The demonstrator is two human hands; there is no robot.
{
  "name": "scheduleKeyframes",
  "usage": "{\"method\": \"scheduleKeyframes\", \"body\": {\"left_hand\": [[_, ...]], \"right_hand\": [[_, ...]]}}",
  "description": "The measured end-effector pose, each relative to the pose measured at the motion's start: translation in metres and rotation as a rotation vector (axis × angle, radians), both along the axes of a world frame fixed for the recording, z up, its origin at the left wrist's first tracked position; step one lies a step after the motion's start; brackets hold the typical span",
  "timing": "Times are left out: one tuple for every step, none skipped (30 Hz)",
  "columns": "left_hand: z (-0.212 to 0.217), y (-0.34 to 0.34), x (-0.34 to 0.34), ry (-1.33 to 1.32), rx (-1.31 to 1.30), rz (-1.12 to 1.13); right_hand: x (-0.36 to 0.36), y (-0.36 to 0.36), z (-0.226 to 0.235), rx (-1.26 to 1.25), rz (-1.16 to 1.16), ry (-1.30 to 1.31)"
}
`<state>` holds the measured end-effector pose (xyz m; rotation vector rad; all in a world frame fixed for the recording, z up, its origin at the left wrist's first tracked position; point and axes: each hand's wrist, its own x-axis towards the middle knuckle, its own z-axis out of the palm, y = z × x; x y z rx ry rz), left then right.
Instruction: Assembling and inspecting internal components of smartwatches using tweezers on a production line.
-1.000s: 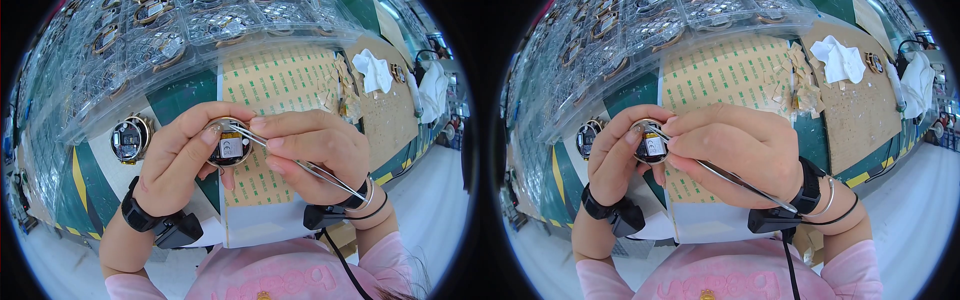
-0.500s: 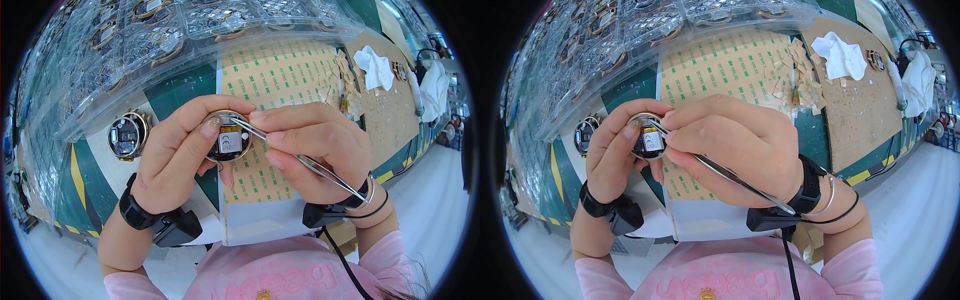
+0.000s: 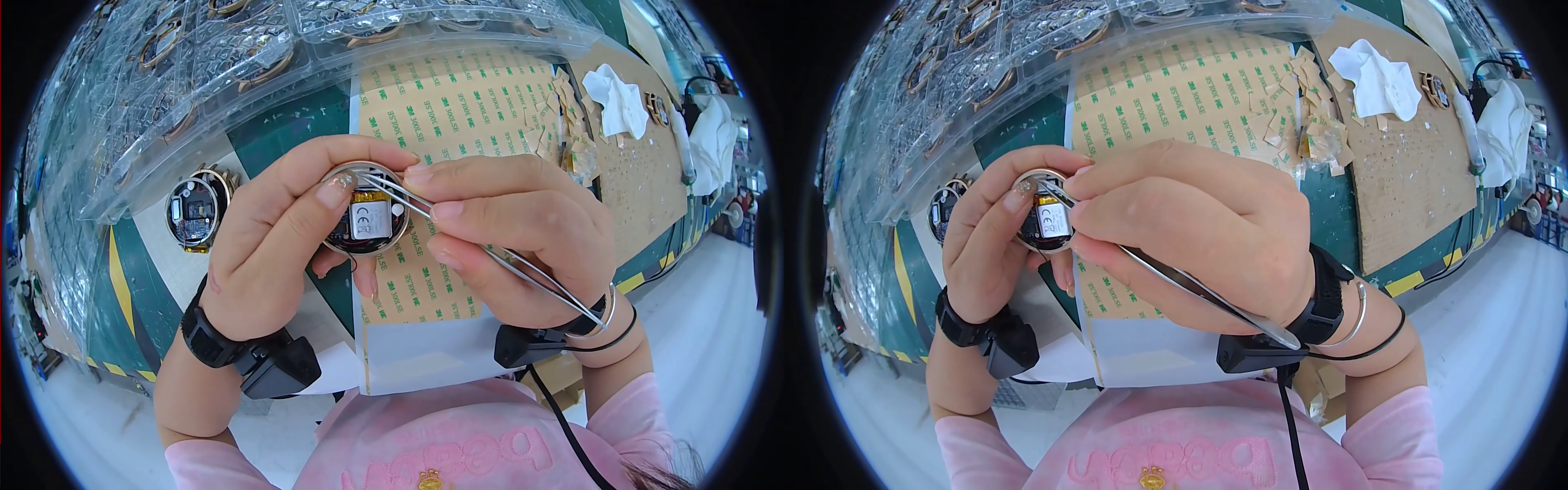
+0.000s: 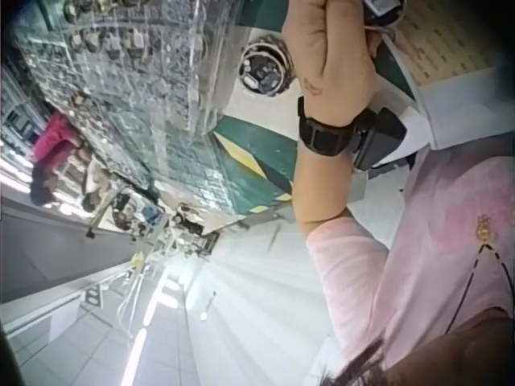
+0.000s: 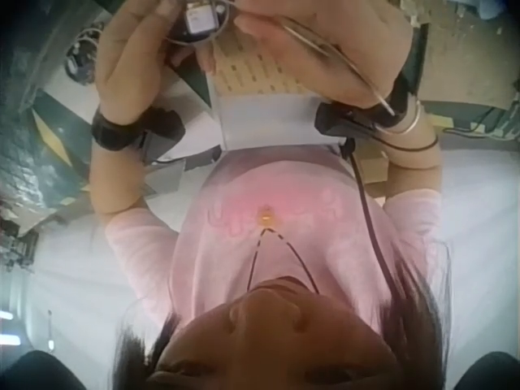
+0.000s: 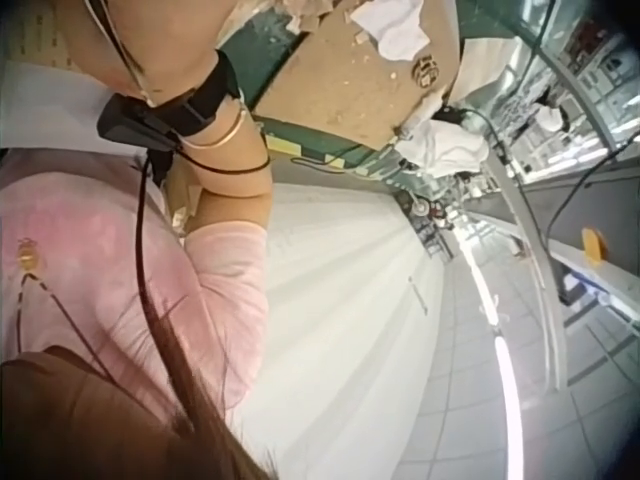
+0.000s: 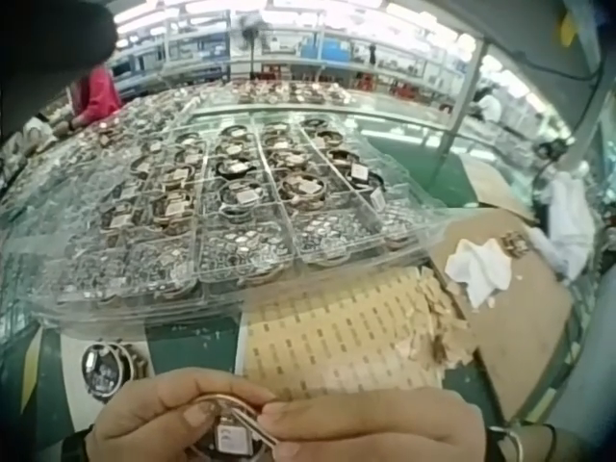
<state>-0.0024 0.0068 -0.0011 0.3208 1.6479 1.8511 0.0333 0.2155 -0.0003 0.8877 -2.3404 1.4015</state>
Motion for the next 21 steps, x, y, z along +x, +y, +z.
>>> {"method": "scheduleKeyframes", "body": {"left_hand": [[-0.0001, 0.0001, 0.0003, -0.003, 0.008, 0.002], [-0.0003, 0.0003, 0.0003, -0.007, 0.008, 0.001], [-0.0002, 0.0006, 0.0003, -0.006, 0.006, 0.005], [0.0, 0.0009, 0.0004, -0.004, 0.004, 0.008], [0.0, 0.0013, 0.0006, -0.003, 0.003, 0.011], [0.0, 0.0015, 0.0012, -0.007, 0.003, 0.011], [-0.0004, 0.0019, 0.0015, 0.002, 0.003, 0.016], [-0.0009, 0.0021, 0.0018, 0.01, 0.004, 0.021], [-0.0013, 0.0022, 0.002, 0.018, 0.005, 0.026], [-0.0019, 0.0019, 0.0015, 0.015, 0.005, 0.026], [-0.0026, 0.0011, 0.0004, 0.021, 0.003, 0.018], [-0.0028, 0.0004, -0.0005, 0.029, 0.001, 0.011], [-0.0029, 0.0, -0.0008, 0.036, 0.0, 0.004], [-0.0029, 0.0004, -0.0004, 0.033, 0.0, 0.004], [-0.0029, 0.0012, 0.0002, 0.033, 0.001, 0.012], [-0.0029, 0.002, 0.0009, 0.033, 0.003, 0.019], [-0.0026, 0.002, 0.0011, 0.034, 0.003, 0.027], [-0.0024, 0.0017, 0.0011, 0.032, 0.002, 0.028], [-0.0023, 0.0013, 0.001, 0.032, 0.0, 0.026], [-0.002, 0.0009, 0.0009, 0.033, -0.002, 0.024], [-0.0018, 0.0005, 0.0009, 0.033, -0.004, 0.021]], "right_hand": [[-0.0001, -0.0004, 0.0002, 0.002, 0.0, 0.002], [-0.0003, -0.0006, 0.0003, 0.005, -0.001, 0.003], [-0.0004, -0.0007, 0.0005, 0.007, -0.002, 0.004], [-0.0007, -0.0005, 0.0007, 0.007, -0.002, 0.0], [-0.001, -0.0003, 0.0012, 0.006, 0.006, -0.003], [-0.0012, -0.0001, 0.0016, 0.004, 0.014, -0.005], [-0.0014, 0.0002, 0.0017, 0.003, 0.021, -0.008], [-0.0013, 0.0006, 0.0016, 0.003, 0.021, -0.011], [-0.001, 0.0011, 0.0015, 0.01, 0.019, -0.02], [-0.0007, 0.0014, 0.0012, 0.017, 0.017, -0.029], [-0.0005, 0.0015, 0.0009, 0.025, 0.015, -0.038], [-0.0005, 0.0016, 0.001, 0.025, 0.016, -0.041], [-0.0006, 0.0016, 0.001, 0.024, 0.018, -0.04], [-0.0006, 0.0016, 0.001, 0.022, 0.019, -0.038], [-0.0003, 0.0015, 0.0009, 0.021, 0.02, -0.036], [0.0002, 0.0012, 0.0008, 0.021, 0.021, -0.039], [0.0003, 0.0004, 0.0007, 0.015, 0.017, -0.04], [0.0005, -0.0003, 0.0007, 0.01, 0.014, -0.041], [0.0006, -0.0008, 0.0008, 0.004, 0.01, -0.042], [0.0005, -0.001, 0.0011, 0.003, 0.011, -0.044], [0.0003, -0.0012, 0.0014, 0.005, 0.014, -0.044]]}}
